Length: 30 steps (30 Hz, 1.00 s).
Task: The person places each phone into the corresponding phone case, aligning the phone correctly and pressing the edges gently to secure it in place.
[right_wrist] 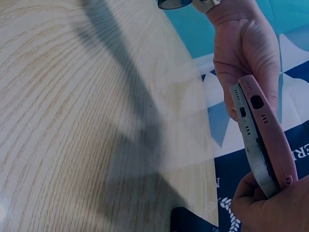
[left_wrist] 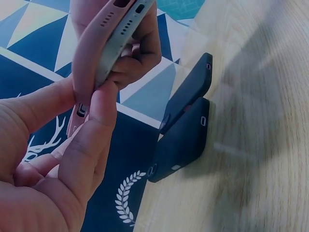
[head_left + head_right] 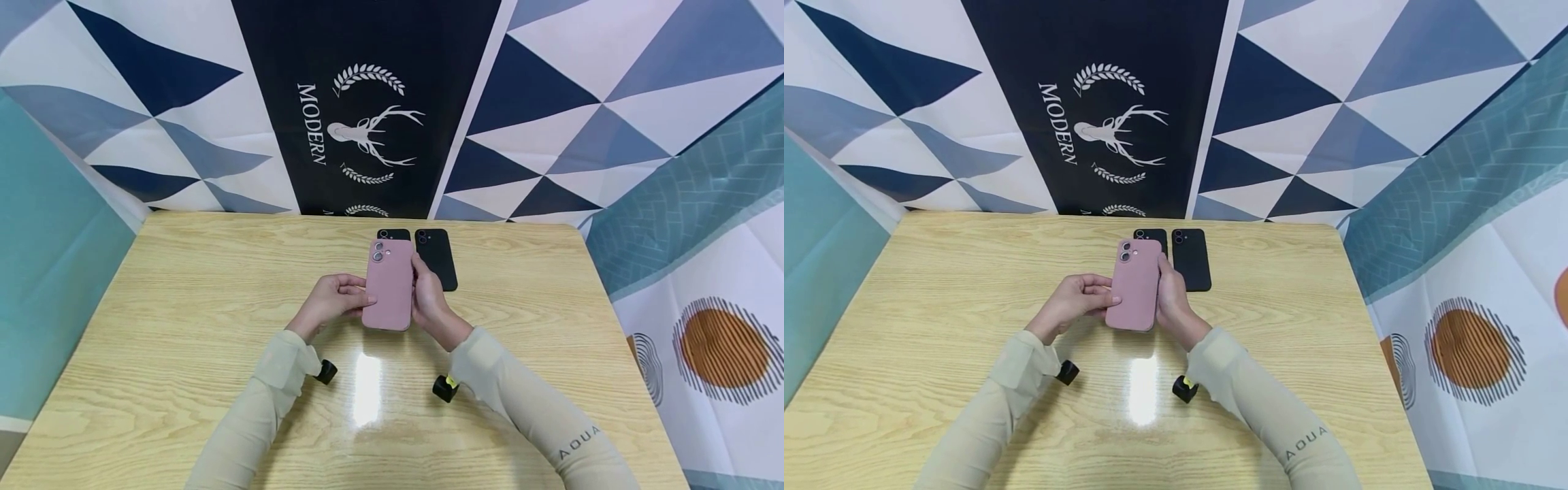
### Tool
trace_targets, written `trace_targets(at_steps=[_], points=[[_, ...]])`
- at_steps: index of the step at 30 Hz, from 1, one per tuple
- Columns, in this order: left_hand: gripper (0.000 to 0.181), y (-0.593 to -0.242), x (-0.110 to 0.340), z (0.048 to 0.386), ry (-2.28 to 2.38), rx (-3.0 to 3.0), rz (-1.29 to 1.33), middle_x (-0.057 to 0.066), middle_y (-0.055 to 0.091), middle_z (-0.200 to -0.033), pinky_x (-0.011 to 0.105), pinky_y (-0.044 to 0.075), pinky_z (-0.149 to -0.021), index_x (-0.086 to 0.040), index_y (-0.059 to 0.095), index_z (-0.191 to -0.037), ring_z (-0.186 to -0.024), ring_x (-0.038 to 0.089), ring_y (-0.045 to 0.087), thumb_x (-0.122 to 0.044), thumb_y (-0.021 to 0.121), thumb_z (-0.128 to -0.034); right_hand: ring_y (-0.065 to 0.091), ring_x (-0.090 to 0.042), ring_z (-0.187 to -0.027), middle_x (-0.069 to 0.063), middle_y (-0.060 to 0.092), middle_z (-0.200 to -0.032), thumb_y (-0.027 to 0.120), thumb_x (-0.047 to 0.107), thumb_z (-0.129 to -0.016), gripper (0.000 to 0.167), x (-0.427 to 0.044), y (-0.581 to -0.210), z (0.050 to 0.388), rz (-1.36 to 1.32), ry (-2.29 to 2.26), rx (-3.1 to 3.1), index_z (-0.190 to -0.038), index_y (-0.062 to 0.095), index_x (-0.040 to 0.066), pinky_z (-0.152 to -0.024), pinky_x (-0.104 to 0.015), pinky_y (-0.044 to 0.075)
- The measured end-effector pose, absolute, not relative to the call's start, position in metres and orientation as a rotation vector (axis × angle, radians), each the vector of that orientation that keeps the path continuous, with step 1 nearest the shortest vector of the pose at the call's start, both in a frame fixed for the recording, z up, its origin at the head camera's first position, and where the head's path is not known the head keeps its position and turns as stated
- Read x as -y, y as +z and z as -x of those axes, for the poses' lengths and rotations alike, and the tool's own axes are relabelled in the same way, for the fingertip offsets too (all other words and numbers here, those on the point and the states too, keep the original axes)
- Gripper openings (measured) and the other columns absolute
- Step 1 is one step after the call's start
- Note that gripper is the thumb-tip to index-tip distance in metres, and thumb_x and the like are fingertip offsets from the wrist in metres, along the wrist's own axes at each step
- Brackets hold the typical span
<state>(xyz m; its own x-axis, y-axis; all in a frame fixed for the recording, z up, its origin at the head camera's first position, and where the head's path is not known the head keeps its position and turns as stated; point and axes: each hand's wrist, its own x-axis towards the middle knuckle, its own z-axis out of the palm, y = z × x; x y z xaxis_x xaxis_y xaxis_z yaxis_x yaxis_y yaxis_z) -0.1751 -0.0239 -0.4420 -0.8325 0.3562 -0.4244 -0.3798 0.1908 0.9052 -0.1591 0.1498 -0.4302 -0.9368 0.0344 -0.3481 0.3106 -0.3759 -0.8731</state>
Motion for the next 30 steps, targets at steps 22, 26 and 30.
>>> trace_targets(at_steps=[22,26,30], points=[[0.039,-0.438,0.031,0.184,1.882,-1.732,-0.034,0.006,0.065,-0.092,0.034,0.057,-0.082,0.007,0.053,-0.122,-0.077,0.012,0.067,-0.022,0.052,-0.0970,0.059,-0.004,-0.082,0.002,0.058,-0.092,0.041,0.021,-0.100,0.041,-0.158,-0.424,0.157,-0.351,-2.091,-1.774,-0.129,0.043,-0.007,-0.069,-0.019,0.051],[0.042,-0.437,0.033,0.188,1.953,-1.682,-0.017,0.002,0.067,-0.081,0.026,0.058,-0.071,0.010,0.053,-0.120,-0.072,0.010,0.067,-0.027,0.045,-0.1000,0.063,-0.004,-0.074,0.005,0.062,-0.084,0.042,0.021,-0.099,0.040,-0.160,-0.424,0.155,-0.263,-1.987,-1.747,-0.128,0.043,-0.007,-0.064,-0.020,0.053],[0.044,-0.437,0.035,0.187,1.931,-1.650,-0.072,-0.001,0.070,-0.076,0.024,0.058,-0.065,0.011,0.052,-0.122,-0.067,0.009,0.068,-0.027,0.044,-0.1002,0.064,-0.005,-0.070,0.005,0.063,-0.080,0.043,0.020,-0.098,0.037,-0.163,-0.423,0.154,-0.181,-1.907,-1.711,-0.124,0.045,-0.006,-0.062,-0.021,0.054]])
